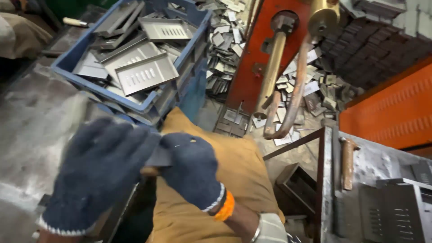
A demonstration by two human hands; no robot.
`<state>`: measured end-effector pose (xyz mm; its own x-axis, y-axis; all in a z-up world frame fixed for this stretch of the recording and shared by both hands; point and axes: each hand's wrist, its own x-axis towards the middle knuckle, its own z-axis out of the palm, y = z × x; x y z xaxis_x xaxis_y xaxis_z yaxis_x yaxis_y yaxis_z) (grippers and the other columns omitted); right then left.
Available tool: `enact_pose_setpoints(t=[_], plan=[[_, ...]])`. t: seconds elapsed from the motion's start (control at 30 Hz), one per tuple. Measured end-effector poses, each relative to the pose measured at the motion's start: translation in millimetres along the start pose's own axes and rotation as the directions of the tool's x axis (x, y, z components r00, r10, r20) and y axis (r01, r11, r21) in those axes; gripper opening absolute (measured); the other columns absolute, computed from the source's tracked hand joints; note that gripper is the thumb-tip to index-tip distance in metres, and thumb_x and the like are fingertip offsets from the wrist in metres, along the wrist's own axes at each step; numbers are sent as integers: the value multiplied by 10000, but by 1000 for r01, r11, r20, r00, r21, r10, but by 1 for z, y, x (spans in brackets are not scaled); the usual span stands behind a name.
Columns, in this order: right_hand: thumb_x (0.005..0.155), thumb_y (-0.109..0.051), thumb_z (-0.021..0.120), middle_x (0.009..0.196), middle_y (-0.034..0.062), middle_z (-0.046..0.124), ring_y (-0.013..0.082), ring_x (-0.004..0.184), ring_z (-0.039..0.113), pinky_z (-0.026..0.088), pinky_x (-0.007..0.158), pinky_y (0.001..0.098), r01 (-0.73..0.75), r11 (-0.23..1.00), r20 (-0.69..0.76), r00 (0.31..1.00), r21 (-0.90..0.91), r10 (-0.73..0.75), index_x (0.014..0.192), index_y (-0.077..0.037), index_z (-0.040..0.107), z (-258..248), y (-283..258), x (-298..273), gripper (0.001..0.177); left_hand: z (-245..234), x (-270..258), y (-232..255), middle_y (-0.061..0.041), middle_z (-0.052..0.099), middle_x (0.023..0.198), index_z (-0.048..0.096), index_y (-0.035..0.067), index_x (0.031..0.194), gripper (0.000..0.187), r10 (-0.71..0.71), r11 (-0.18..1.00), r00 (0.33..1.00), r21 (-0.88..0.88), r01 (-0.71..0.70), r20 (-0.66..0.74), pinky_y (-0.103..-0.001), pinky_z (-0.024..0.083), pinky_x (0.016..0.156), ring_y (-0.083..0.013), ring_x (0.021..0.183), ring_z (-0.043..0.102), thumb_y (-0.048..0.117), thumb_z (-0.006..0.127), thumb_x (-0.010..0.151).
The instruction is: The recorder is using a spot welding machine to assemble metal casings for electronic or electrical equipment.
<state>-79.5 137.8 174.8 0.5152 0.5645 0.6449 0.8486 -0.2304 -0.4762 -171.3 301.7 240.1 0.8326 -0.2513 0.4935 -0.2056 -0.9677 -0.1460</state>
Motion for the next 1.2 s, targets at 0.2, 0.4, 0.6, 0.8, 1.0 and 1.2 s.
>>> enact_pose_setpoints(t=[0.2, 0.4, 0.6, 0.8, 1.0, 1.2], plan=[[659, -466, 911, 819, 41, 742, 210, 732, 737, 579, 706, 381, -737, 656, 14, 663, -163, 748, 1094, -131, 673, -87, 14, 1, 599, 122, 24, -34, -101, 657, 1072, 652, 64, 1142, 280, -481, 872, 751, -334, 358, -452, -412, 497, 939, -278, 1021, 631, 278, 699, 968], [764, -400, 837, 955, 66, 743, 218, 860, 732, 580, 794, 380, -735, 594, -119, 591, 327, 798, 1163, -81, 660, -138, 56, -21, 541, 210, 64, -67, -136, 659, 1055, 692, 73, 1109, 578, -449, 862, 822, 71, 501, -349, -497, 402, 929, -346, 1049, 606, 384, 871, 656], [868, -335, 762, 1090, 93, 744, 227, 989, 727, 580, 883, 380, -489, 460, -225, 465, 741, 856, 1232, -30, 645, -178, 103, -62, 489, 227, 67, -65, -71, 641, 847, 651, 157, 785, 179, -384, 892, 923, 244, 379, -28, -472, 443, 839, -288, 866, 634, 269, 788, 811], [955, -283, 698, 1203, 116, 743, 236, 1096, 724, 581, 957, 382, -140, 353, -294, 326, 925, 898, 1289, 12, 632, -180, 129, -100, 451, 187, 93, 28, -113, 608, 865, 637, 56, 907, 407, -531, 779, 829, -487, 396, -174, -441, 468, 762, -346, 827, 607, 402, 850, 880], [939, -236, 633, 1259, 106, 660, 251, 1106, 683, 582, 941, 421, -124, 145, -100, 311, 982, 945, 1386, -45, 520, -135, 94, -72, 499, 400, -13, 132, -32, 599, 789, 655, 147, 1168, 332, -286, -911, 615, -408, 63, 735, -330, 434, 532, -190, 629, 535, 432, 663, 999], [943, -252, 663, 1243, 83, 660, 207, 1066, 674, 558, 894, 383, -170, 272, -227, 242, 947, 943, 1424, -15, 516, -119, 73, -72, 557, 406, -16, 142, -131, 670, 1001, 603, -2, 1250, 719, 40, -998, 708, -1, 57, 705, -390, 547, 699, -250, 765, 639, 650, 449, 988]])
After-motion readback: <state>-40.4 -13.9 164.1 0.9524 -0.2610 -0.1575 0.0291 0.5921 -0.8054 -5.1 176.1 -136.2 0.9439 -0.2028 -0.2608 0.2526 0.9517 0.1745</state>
